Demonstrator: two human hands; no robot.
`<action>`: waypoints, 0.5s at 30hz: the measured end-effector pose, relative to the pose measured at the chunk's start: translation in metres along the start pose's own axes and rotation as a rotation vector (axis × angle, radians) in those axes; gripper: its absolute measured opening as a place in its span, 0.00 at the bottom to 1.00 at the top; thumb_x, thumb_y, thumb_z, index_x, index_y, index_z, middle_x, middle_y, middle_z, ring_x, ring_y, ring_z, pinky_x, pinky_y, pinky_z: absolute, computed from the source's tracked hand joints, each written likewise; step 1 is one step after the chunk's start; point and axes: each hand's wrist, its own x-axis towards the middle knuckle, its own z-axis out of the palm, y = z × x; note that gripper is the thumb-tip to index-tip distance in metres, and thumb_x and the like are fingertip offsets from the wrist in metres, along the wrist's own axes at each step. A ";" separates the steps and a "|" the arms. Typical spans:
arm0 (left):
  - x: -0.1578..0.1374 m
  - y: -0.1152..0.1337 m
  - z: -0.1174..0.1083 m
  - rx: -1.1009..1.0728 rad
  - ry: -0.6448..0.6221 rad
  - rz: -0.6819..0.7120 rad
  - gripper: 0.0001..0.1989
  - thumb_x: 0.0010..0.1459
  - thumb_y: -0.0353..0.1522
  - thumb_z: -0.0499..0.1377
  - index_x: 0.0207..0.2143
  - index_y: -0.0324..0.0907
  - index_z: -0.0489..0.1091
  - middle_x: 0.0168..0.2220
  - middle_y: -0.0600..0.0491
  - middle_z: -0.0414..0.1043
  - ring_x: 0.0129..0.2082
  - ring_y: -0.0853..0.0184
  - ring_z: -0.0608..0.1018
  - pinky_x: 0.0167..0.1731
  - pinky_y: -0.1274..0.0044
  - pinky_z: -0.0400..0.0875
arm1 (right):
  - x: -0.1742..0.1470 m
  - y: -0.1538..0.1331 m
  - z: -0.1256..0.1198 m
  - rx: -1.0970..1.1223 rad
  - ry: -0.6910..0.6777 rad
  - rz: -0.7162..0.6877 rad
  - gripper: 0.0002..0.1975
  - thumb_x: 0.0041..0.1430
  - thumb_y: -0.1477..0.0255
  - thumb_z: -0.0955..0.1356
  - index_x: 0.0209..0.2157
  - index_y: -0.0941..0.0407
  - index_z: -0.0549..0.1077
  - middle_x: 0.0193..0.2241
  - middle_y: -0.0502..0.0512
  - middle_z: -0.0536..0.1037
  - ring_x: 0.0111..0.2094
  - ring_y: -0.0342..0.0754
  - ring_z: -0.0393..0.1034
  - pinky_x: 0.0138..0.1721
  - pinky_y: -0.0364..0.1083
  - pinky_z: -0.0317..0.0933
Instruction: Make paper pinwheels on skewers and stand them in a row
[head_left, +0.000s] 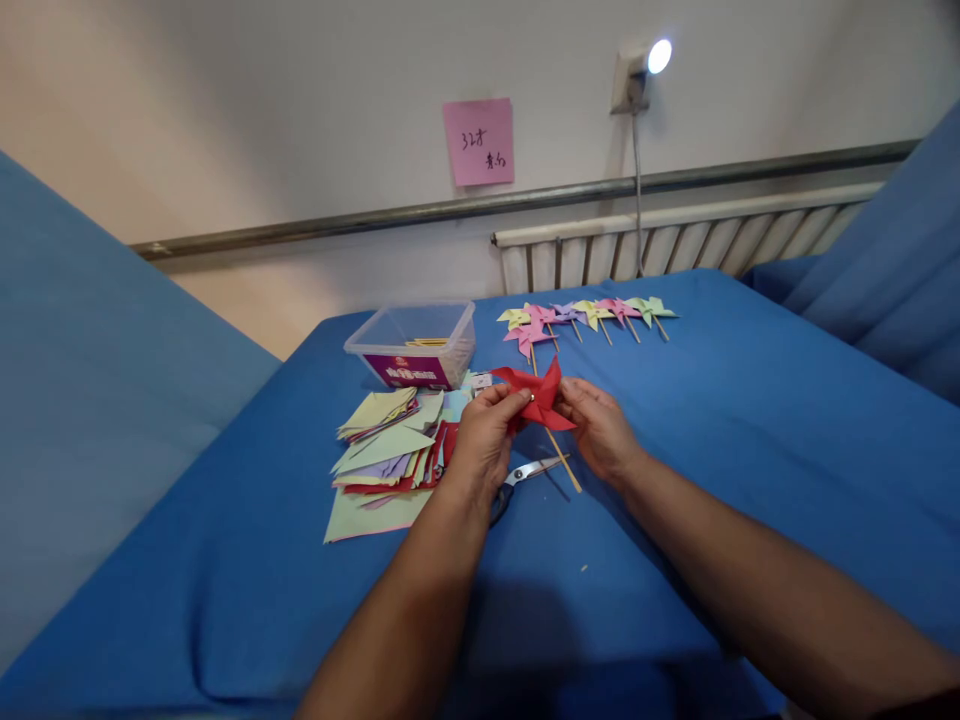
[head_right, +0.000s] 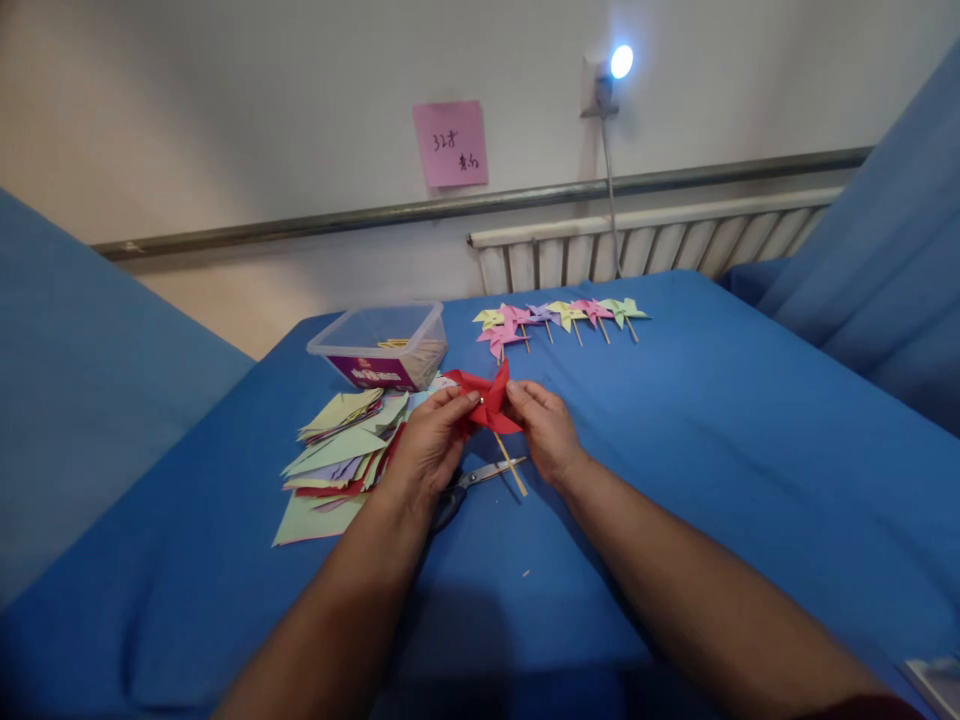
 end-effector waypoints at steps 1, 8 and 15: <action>0.000 0.000 0.000 -0.006 0.003 0.001 0.11 0.37 0.29 0.68 0.25 0.37 0.70 0.22 0.56 0.71 0.22 0.74 0.71 0.27 0.80 0.65 | 0.000 0.000 -0.001 -0.010 0.006 0.004 0.12 0.51 0.61 0.72 0.30 0.55 0.75 0.25 0.48 0.75 0.28 0.43 0.68 0.34 0.43 0.61; -0.005 0.003 0.004 -0.006 -0.036 -0.013 0.11 0.38 0.28 0.68 0.23 0.37 0.68 0.21 0.56 0.70 0.22 0.75 0.71 0.27 0.81 0.65 | 0.001 0.004 -0.003 -0.062 0.053 0.001 0.13 0.47 0.62 0.74 0.26 0.57 0.73 0.22 0.46 0.73 0.24 0.39 0.64 0.29 0.40 0.58; 0.000 0.004 0.000 -0.036 0.014 0.049 0.11 0.39 0.30 0.68 0.25 0.37 0.70 0.23 0.56 0.71 0.22 0.73 0.72 0.26 0.80 0.65 | 0.002 0.004 -0.003 -0.056 0.058 0.105 0.18 0.50 0.54 0.70 0.28 0.57 0.74 0.24 0.51 0.74 0.22 0.41 0.64 0.21 0.40 0.53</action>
